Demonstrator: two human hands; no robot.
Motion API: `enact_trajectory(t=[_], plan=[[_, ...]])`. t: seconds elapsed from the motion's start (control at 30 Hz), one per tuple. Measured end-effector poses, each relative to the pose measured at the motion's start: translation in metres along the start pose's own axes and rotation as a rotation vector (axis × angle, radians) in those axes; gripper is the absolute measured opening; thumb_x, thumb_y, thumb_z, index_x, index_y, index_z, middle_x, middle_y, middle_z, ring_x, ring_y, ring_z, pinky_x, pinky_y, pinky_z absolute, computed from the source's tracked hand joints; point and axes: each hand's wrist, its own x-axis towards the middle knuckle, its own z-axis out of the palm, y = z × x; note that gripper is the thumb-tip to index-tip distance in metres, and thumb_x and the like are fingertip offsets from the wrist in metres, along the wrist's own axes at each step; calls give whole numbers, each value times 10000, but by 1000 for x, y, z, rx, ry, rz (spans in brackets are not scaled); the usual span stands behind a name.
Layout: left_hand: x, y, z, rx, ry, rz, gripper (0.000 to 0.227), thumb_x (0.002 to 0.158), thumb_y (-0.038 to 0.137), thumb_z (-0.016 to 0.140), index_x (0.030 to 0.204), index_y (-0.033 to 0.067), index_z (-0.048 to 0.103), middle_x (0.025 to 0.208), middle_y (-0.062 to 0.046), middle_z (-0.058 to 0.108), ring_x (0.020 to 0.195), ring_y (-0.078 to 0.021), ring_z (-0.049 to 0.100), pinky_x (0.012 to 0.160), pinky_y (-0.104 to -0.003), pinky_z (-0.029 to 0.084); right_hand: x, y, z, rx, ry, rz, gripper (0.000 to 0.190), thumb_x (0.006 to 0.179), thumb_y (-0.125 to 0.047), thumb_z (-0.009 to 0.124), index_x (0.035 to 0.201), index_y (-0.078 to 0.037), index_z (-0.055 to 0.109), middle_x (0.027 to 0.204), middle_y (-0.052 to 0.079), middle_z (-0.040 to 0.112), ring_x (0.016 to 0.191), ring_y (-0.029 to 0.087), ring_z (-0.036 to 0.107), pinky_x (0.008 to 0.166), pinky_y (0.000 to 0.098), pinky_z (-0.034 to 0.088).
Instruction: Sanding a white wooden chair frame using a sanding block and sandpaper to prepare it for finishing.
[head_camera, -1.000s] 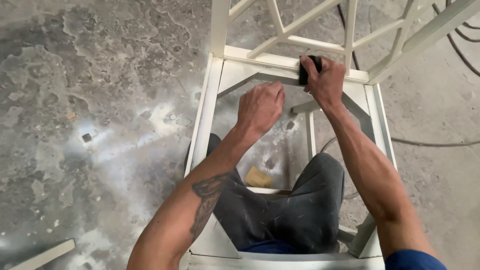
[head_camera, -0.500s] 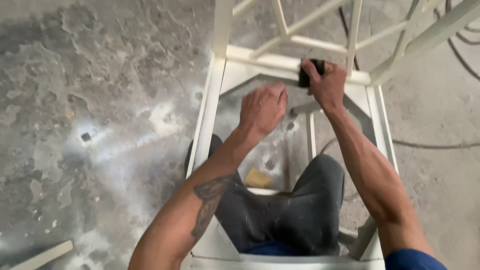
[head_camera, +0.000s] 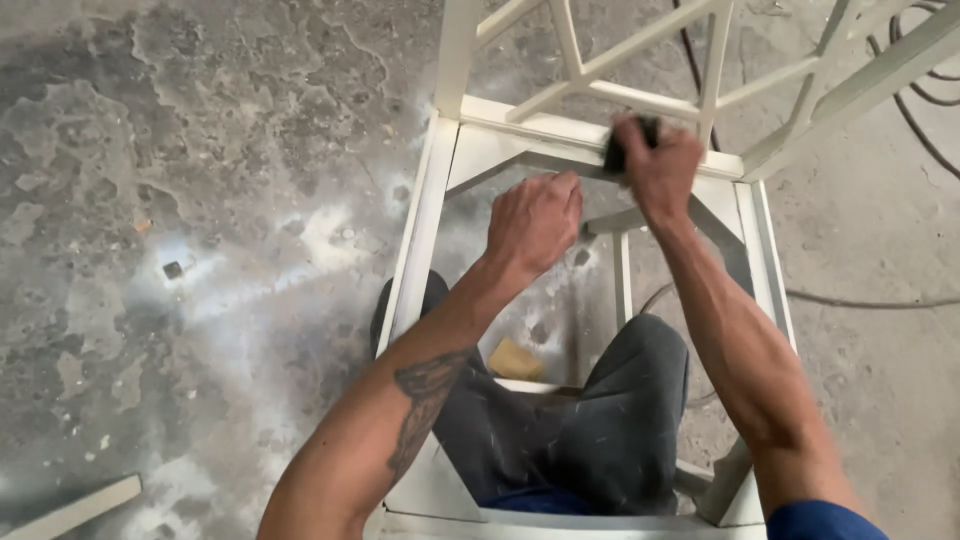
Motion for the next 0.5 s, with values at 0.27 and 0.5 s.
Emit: enact_trajectory(t=[0.27,0.5], plan=[[0,-1,-1,-12,-15,28,241,993,218,461,881,68,613,813,-167,684,768,-440,691,652,-581,538,1,21,13,-27,68,-9,613,1071,-358,771,562,-158,495,477,-40,454,460,65,472,441,259,343],[0,-1,5,36,27,32,210,989,166,516,840,47,603,795,-124,686,726,-429,667,580,-565,488,3,14,15,-86,123,-39,606,1058,-292,789,591,-190,415,539,-94,336,537,15,346,479,305,244]])
